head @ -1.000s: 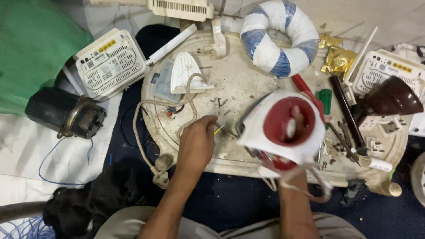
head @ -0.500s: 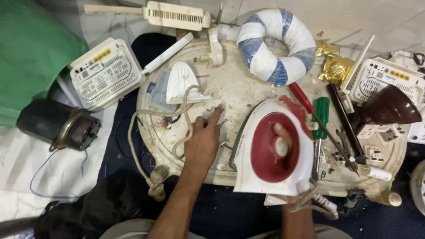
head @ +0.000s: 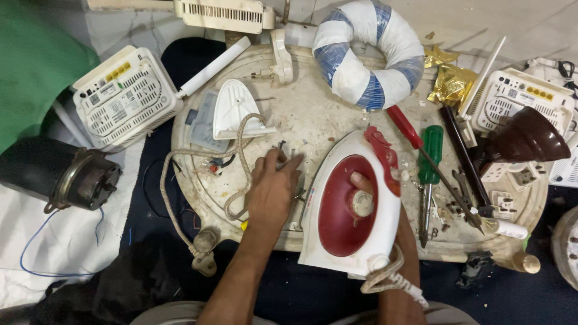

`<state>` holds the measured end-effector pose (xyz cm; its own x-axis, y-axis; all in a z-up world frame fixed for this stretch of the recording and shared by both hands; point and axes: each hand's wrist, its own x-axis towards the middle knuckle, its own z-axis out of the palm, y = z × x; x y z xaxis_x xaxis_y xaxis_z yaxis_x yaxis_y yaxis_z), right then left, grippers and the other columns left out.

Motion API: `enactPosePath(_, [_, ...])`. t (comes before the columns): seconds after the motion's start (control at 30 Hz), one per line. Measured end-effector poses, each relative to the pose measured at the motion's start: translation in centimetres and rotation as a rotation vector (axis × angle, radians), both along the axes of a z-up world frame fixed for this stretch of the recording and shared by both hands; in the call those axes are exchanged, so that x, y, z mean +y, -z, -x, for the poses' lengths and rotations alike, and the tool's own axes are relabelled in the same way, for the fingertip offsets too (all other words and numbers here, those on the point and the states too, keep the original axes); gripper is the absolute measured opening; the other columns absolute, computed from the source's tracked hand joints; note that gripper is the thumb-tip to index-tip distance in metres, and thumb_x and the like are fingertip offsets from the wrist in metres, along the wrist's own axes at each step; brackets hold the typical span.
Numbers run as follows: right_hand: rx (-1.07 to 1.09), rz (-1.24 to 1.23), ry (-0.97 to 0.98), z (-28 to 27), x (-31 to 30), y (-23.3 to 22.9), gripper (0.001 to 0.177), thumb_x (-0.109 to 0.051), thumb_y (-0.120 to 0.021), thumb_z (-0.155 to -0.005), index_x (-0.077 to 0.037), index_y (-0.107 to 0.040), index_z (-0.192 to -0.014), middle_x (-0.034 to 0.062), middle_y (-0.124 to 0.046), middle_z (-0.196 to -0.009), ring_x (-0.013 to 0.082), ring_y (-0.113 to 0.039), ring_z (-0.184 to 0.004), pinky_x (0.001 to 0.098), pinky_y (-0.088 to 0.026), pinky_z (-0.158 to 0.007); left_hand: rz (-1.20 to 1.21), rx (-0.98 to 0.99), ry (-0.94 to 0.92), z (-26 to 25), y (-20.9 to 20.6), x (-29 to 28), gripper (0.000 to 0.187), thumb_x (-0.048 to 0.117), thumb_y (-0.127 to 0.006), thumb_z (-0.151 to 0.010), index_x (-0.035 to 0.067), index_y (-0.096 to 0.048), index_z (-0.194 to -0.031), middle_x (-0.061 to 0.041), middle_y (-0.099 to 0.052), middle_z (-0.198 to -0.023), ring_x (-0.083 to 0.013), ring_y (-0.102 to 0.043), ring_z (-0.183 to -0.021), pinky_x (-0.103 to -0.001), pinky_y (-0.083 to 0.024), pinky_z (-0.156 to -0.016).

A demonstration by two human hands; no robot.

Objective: The person disassembles a red and white electric iron using a yellow screwdriver, removes screws, opens the casing, and manipulates internal components. The person then reassembles the iron by replacing screws and closing the casing.

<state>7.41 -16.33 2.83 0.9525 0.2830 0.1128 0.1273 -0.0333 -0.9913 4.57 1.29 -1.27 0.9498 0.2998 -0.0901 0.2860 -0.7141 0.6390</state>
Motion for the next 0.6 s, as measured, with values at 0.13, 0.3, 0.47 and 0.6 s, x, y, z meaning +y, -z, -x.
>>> enactPosePath(0.13, [-0.044, 0.039, -0.015, -0.8, 0.0, -0.4, 0.131, -0.012, -0.094, -0.06, -0.011, -0.017, -0.165, 0.0106, -0.056, -0.141, 0.0209, -0.059, -0.126, 0.0374, -0.055, -0.106, -0.047, -0.112, 0.025, 0.1, 0.1, 0.1, 0.015, 0.021, -0.065, -0.092, 0.014, -0.075, -0.102, -0.006, -0.064, -0.114, -0.0301, -0.059, -0.109, -0.045, -0.052, -0.091])
enactPosePath(0.3, [-0.09, 0.078, -0.029, -1.5, -0.1, -0.8, 0.132, -0.011, -0.095, -0.059, -0.012, -0.016, -0.165, 0.0103, -0.056, -0.141, 0.0206, -0.059, -0.125, 0.0373, -0.055, -0.105, 0.193, -0.067, -0.091, -0.2, -1.5, 0.4, 0.016, 0.019, -0.067, -0.095, 0.008, -0.074, -0.105, -0.01, -0.075, -0.102, -0.0312, -0.069, -0.096, -0.042, -0.054, -0.083])
enactPosePath(0.47, [-0.099, 0.105, -0.074, -1.8, -0.6, -0.7, 0.133, -0.009, -0.095, -0.058, -0.013, -0.016, -0.166, 0.01, -0.057, -0.14, 0.0204, -0.059, -0.125, 0.0372, -0.055, -0.104, 0.961, -0.166, -0.114, -0.4, -4.7, 0.1, 0.022, 0.01, -0.069, -0.094, 0.003, -0.074, -0.115, -0.012, -0.079, -0.103, -0.0156, -0.074, -0.092, -0.03, -0.061, -0.087])
enactPosePath(0.6, [0.018, 0.053, -0.162, -1.8, -0.8, -0.6, 0.134, -0.008, -0.095, -0.058, -0.013, -0.016, -0.166, 0.0097, -0.057, -0.14, 0.0201, -0.059, -0.124, 0.0371, -0.055, -0.104, 1.294, -0.231, -0.061, -0.2, -7.0, -0.2, 0.024, 0.003, -0.067, -0.095, -0.001, -0.071, -0.119, -0.012, -0.077, -0.109, -0.0158, -0.074, -0.095, -0.032, -0.063, -0.089])
